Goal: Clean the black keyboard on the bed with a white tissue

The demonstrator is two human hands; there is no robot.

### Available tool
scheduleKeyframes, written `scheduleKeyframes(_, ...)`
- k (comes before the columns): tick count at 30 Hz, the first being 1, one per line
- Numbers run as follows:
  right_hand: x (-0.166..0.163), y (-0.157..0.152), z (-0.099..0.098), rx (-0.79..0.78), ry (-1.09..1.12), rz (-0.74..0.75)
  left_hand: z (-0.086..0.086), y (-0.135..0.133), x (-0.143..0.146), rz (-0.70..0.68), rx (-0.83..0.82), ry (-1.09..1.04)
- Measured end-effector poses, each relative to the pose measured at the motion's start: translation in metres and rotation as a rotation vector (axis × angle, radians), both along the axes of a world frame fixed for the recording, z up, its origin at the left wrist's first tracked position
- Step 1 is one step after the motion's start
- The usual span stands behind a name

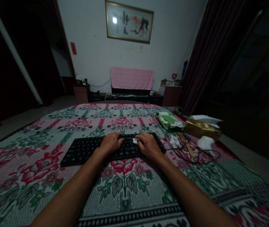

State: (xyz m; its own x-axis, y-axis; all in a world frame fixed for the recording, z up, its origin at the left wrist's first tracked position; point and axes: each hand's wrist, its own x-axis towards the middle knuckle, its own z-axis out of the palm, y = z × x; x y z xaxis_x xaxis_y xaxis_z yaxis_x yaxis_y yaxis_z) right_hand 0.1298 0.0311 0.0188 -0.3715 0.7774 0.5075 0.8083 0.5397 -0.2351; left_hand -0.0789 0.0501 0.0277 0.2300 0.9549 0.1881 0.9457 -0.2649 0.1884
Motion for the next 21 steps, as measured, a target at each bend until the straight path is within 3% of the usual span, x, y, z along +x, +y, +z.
scheduleKeyframes(4,-0.011,0.0,0.005,-0.037,-0.047,0.038,0.0,0.0,0.001,-0.006,0.001,-0.001)
scheduleKeyframes(9,-0.019,0.014,0.013,-0.084,-0.129,-0.032,0.0,0.001,0.0,0.006,-0.01,0.011)
scheduleKeyframes(14,-0.018,0.021,0.01,-0.084,-0.065,-0.082,0.001,0.0,0.002,0.013,-0.007,0.015)
scheduleKeyframes(21,-0.008,0.017,0.005,-0.055,-0.009,-0.098,0.016,-0.022,0.029,0.005,0.059,0.242)
